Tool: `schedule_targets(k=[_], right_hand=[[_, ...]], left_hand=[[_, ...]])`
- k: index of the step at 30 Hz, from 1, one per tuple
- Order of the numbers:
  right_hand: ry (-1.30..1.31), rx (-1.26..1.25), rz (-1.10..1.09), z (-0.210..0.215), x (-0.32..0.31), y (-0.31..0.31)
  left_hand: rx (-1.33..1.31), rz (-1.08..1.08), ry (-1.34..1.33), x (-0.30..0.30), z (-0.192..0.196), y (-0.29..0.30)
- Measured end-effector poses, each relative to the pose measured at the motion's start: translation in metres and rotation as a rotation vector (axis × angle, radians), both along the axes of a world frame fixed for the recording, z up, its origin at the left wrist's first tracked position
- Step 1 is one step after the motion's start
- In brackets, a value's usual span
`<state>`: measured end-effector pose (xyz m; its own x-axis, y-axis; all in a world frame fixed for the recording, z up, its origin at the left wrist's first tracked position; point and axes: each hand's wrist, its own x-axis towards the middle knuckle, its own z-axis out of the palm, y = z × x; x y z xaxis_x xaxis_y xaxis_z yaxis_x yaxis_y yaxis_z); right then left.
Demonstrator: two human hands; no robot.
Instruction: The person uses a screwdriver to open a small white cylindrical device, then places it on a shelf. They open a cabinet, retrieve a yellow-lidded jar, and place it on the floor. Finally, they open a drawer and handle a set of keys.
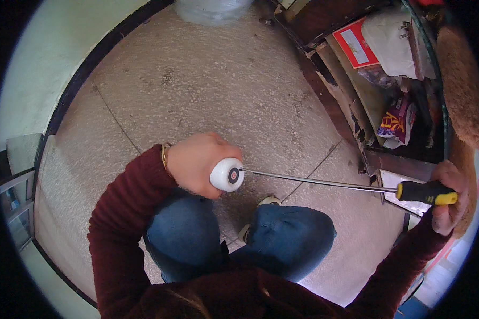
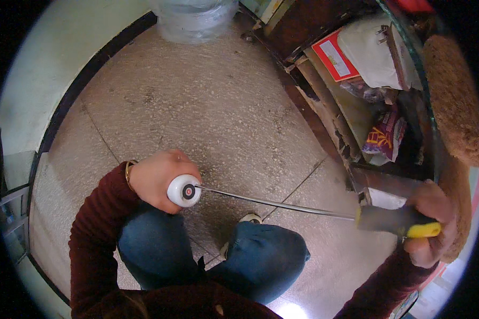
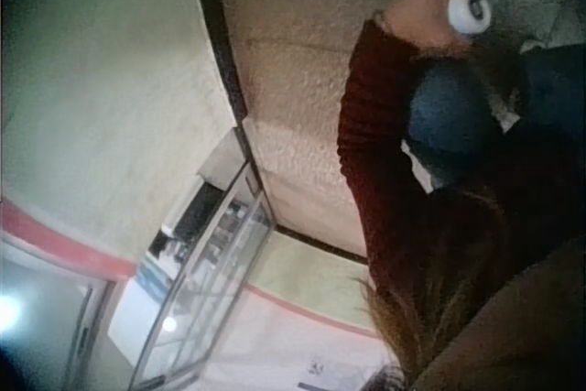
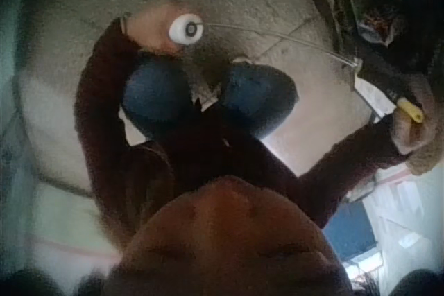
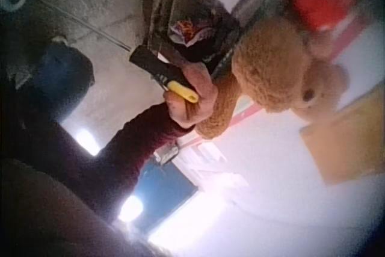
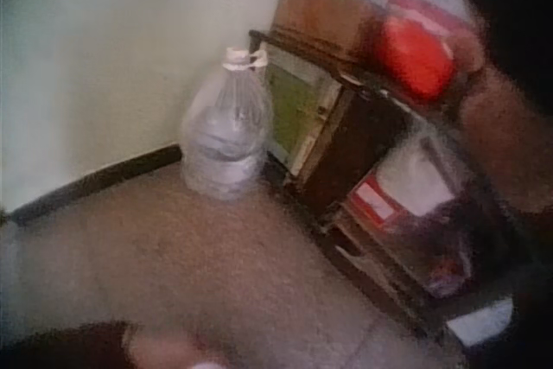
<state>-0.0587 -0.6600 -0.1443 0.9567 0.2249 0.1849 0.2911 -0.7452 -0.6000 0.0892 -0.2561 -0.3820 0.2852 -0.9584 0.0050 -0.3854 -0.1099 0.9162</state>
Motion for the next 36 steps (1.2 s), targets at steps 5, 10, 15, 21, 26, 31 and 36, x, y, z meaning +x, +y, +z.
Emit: schedule_targets(k=[5, 10, 15, 21, 26, 31, 36], right_hand=[[0.097, -0.111, -0.353, -0.021, -0.002, 0.014], [0.155, 0.052, -0.476, -0.053, -0.001, 0.015], [0.280, 0.189, -0.602, -0.066, 0.001, 0.019], [0.175, -0.014, -0.397, -0.040, -0.006, 0.014], [0.009, -0.071, -0.036, -0.018, -0.016, -0.010], [0.012, -0.212, 0.335, 0.015, 0.014, 0.010], [-0.289, 0.231, -0.172, -0.002, 0.057, 0.083]], left_hand=[[0.063, 0.249, -0.403, -0.004, -0.002, 0.004], [0.076, 0.488, -0.666, -0.006, -0.001, 0.002], [0.071, 0.627, -0.891, -0.004, 0.003, 0.003], [0.011, 0.518, -0.710, -0.004, 0.006, 0.006], [-0.014, 0.272, -0.396, -0.005, -0.002, 0.007], [-0.019, 0.000, 0.026, -0.003, -0.007, 0.005], [0.045, 0.308, -0.291, -0.009, 0.002, -0.006]])
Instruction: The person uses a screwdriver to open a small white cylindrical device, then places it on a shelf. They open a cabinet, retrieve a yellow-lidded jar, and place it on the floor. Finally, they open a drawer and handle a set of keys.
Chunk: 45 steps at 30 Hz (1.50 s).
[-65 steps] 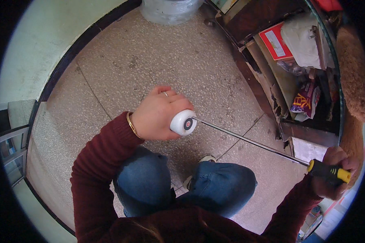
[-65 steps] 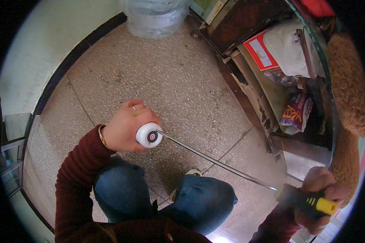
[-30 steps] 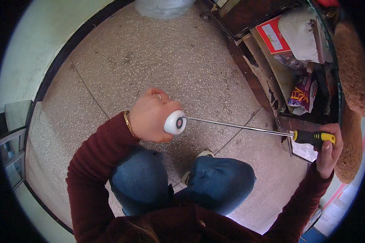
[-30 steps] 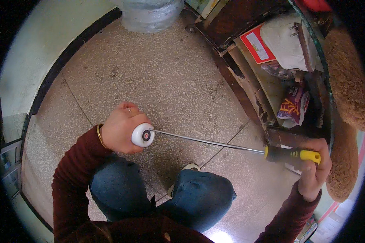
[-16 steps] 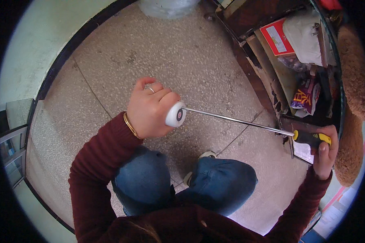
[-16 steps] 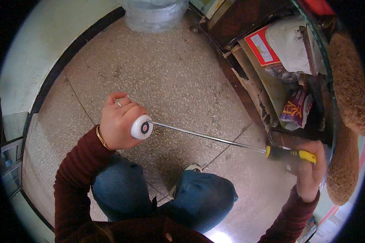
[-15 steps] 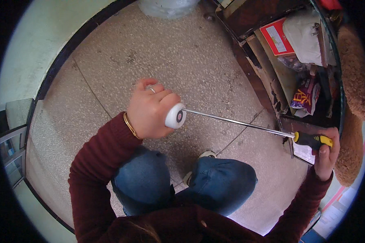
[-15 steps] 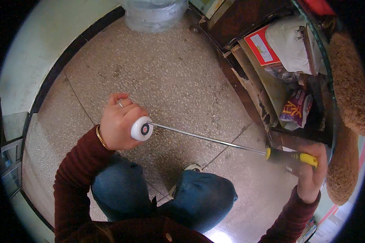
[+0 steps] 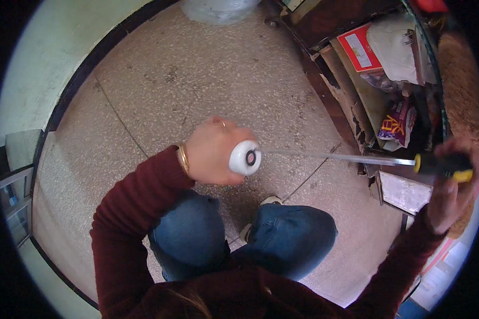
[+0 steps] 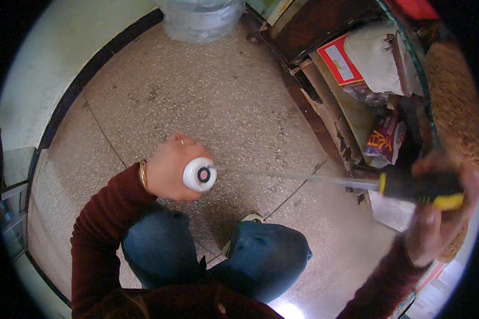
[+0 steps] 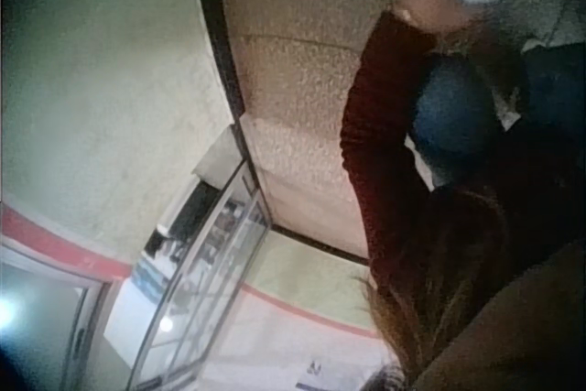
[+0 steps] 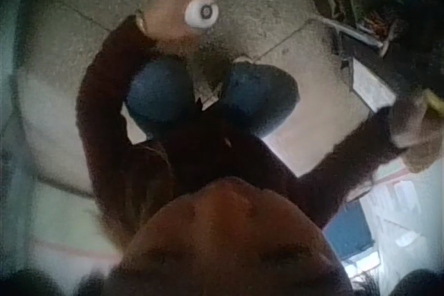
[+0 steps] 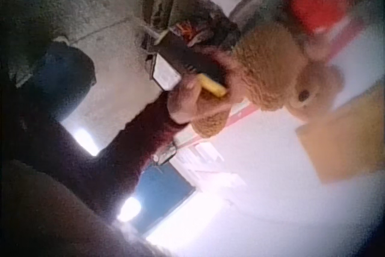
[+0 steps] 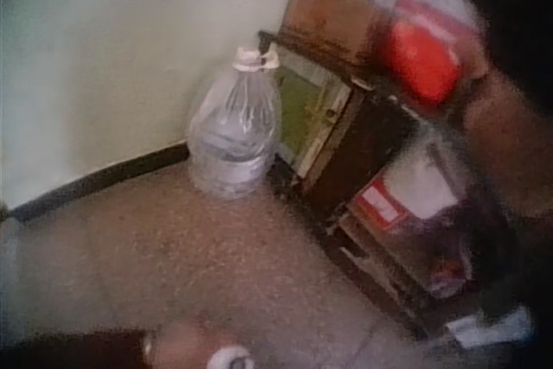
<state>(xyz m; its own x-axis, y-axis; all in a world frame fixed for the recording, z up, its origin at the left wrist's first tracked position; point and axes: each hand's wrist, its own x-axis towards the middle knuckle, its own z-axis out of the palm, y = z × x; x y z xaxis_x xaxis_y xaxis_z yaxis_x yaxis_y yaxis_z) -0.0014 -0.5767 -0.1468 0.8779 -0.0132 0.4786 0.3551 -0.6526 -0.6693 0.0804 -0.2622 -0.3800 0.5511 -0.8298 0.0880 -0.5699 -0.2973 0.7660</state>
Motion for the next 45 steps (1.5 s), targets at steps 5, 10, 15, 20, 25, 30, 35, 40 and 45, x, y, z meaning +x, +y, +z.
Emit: schedule_targets(k=[5, 10, 15, 20, 25, 30, 35, 40, 45], right_hand=[[0.123, 1.206, 0.535, -0.020, 0.023, 0.005], [0.060, 1.401, 1.289, -0.019, 0.032, 0.000], [0.210, 1.378, 0.894, 0.000, 0.046, 0.016], [0.152, 1.210, 0.402, 0.005, 0.034, 0.017], [0.084, 1.345, 1.395, -0.014, 0.057, 0.012], [0.231, 1.350, 0.158, -0.002, 0.067, 0.021], [0.181, 1.420, 1.094, -0.007, 0.066, 0.039], [0.151, 1.329, 0.768, -0.005, 0.080, 0.044], [0.125, 1.152, 0.829, 0.000, 0.070, 0.061]], left_hand=[[-0.047, 0.252, -0.318, -0.008, 0.010, -0.003], [-0.219, -0.294, 0.218, -0.011, 0.009, 0.001], [-0.255, -0.392, 0.527, -0.014, 0.006, -0.008], [-0.046, 0.133, -0.086, -0.009, 0.009, -0.002], [-0.147, -0.629, 0.743, -0.009, 0.013, 0.005], [-0.051, -0.004, 0.195, -0.012, 0.013, 0.002], [-0.317, -0.607, 0.698, -0.007, 0.012, 0.005], [-0.146, -0.306, 0.547, -0.008, 0.012, 0.005], [-0.099, -0.058, 0.048, -0.005, 0.011, 0.006]])
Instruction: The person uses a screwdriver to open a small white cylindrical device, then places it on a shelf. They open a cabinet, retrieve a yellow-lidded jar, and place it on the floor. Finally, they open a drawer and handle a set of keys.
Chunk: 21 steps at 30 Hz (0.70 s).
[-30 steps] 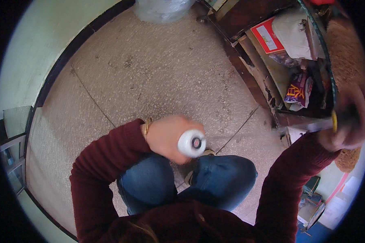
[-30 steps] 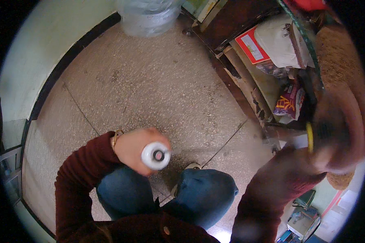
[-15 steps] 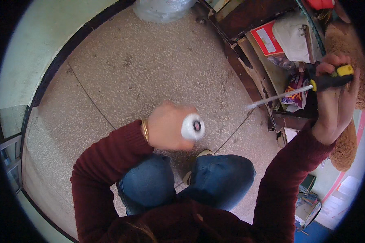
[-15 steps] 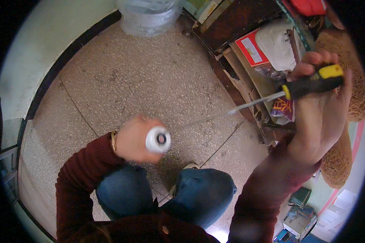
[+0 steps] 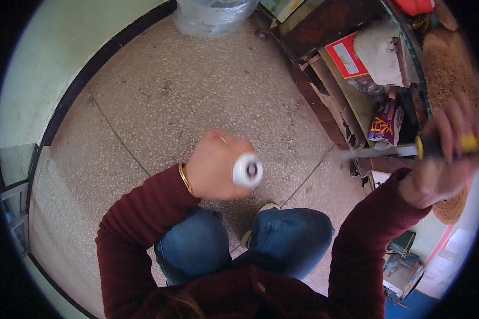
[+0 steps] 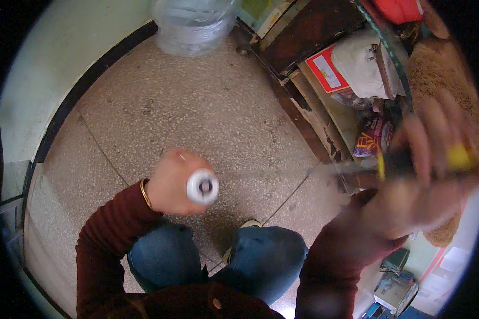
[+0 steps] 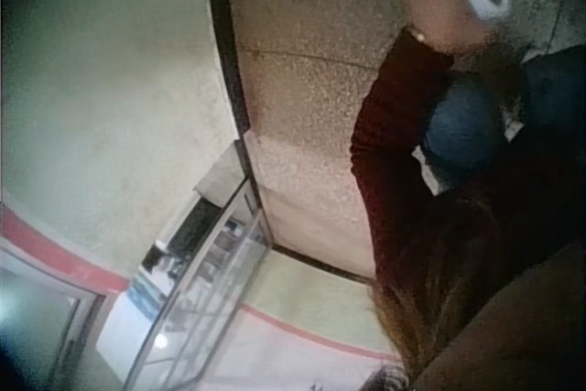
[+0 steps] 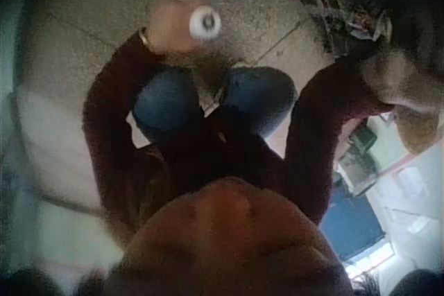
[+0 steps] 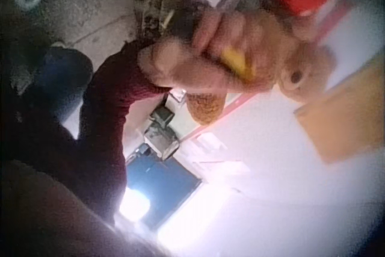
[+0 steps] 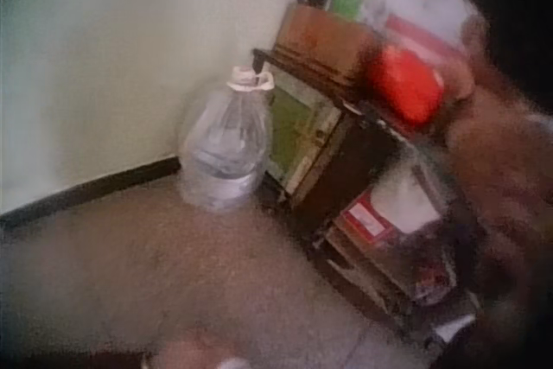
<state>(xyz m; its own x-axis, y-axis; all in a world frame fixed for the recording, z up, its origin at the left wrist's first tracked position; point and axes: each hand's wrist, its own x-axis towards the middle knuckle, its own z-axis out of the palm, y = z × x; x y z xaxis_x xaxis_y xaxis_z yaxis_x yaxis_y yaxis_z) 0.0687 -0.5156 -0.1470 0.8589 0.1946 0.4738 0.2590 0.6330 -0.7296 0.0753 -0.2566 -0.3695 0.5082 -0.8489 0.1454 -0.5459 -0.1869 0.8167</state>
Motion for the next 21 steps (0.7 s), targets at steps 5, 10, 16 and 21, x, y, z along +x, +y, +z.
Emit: schedule_targets(k=[5, 10, 16, 21], right_hand=[[0.019, 0.289, 0.314, 0.000, 0.019, -0.003], [0.310, 0.083, -0.280, -0.001, 0.003, -0.028], [-0.051, 0.392, 0.320, -0.016, -0.002, -0.029], [0.308, 0.116, -0.352, -0.016, 0.000, -0.014]], left_hand=[[-0.134, -0.454, 0.454, -0.003, 0.003, 0.000], [0.088, 0.321, -0.225, -0.001, 0.002, 0.000], [-0.181, -0.552, 0.562, 0.003, 0.002, 0.002], [0.085, 0.164, -0.016, 0.002, 0.005, 0.001]])
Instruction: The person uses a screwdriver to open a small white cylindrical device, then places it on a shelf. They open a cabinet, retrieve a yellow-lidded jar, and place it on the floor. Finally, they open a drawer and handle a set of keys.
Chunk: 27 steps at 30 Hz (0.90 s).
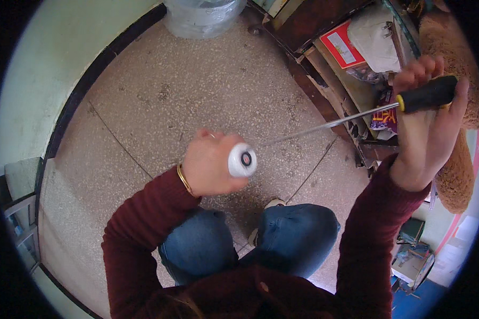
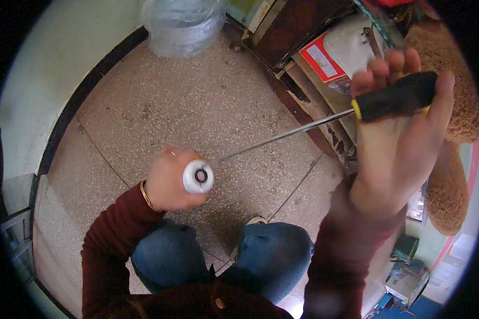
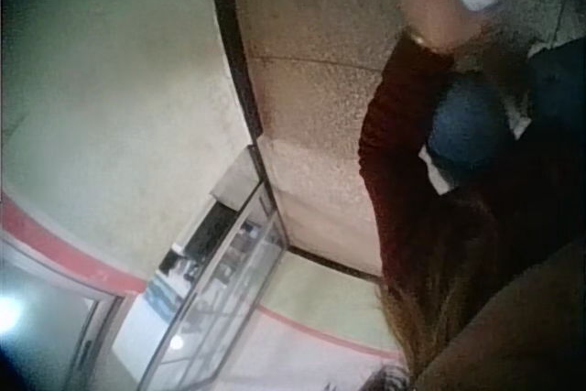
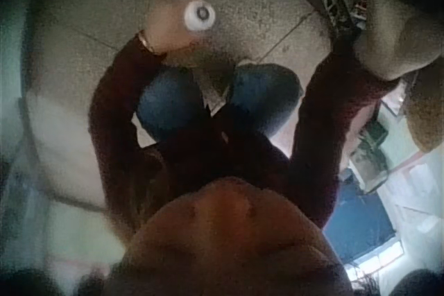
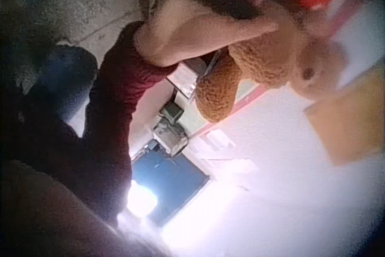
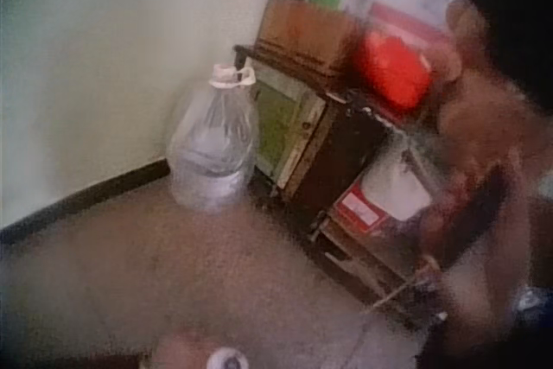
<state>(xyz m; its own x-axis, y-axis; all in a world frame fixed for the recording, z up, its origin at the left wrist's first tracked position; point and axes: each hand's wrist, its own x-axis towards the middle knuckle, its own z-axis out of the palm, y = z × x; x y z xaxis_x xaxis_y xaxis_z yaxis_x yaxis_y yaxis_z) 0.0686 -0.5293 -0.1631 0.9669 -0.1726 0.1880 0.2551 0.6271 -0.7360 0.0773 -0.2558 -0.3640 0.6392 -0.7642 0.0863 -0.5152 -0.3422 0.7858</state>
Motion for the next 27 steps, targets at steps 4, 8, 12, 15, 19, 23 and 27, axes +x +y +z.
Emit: schedule_targets(k=[4, 8, 12, 15, 19, 23, 27], right_hand=[[-0.012, -0.005, -0.101, -0.010, -0.009, -0.007], [0.046, 0.053, -0.060, -0.001, -0.010, -0.028], [-0.012, 0.087, 0.044, 0.001, -0.014, -0.029], [-0.403, 0.151, 0.523, -0.002, -0.017, -0.025], [-0.347, 0.181, 0.235, -0.011, -0.024, -0.018], [0.013, 0.000, -0.067, -0.013, -0.034, -0.008], [-0.224, 0.050, 0.105, -0.003, -0.059, 0.003]], left_hand=[[-0.119, -0.502, 0.460, 0.000, 0.003, 0.002], [-0.182, -0.432, 0.438, -0.002, 0.006, 0.000], [-0.001, 0.045, -0.215, 0.001, 0.006, -0.001], [-0.168, -0.656, 0.494, 0.002, 0.004, -0.001], [-0.244, -0.496, 0.452, -0.005, 0.000, -0.004], [-0.039, -0.124, -0.058, 0.001, -0.005, -0.004], [-0.255, -0.530, 0.318, 0.014, -0.009, 0.010]])
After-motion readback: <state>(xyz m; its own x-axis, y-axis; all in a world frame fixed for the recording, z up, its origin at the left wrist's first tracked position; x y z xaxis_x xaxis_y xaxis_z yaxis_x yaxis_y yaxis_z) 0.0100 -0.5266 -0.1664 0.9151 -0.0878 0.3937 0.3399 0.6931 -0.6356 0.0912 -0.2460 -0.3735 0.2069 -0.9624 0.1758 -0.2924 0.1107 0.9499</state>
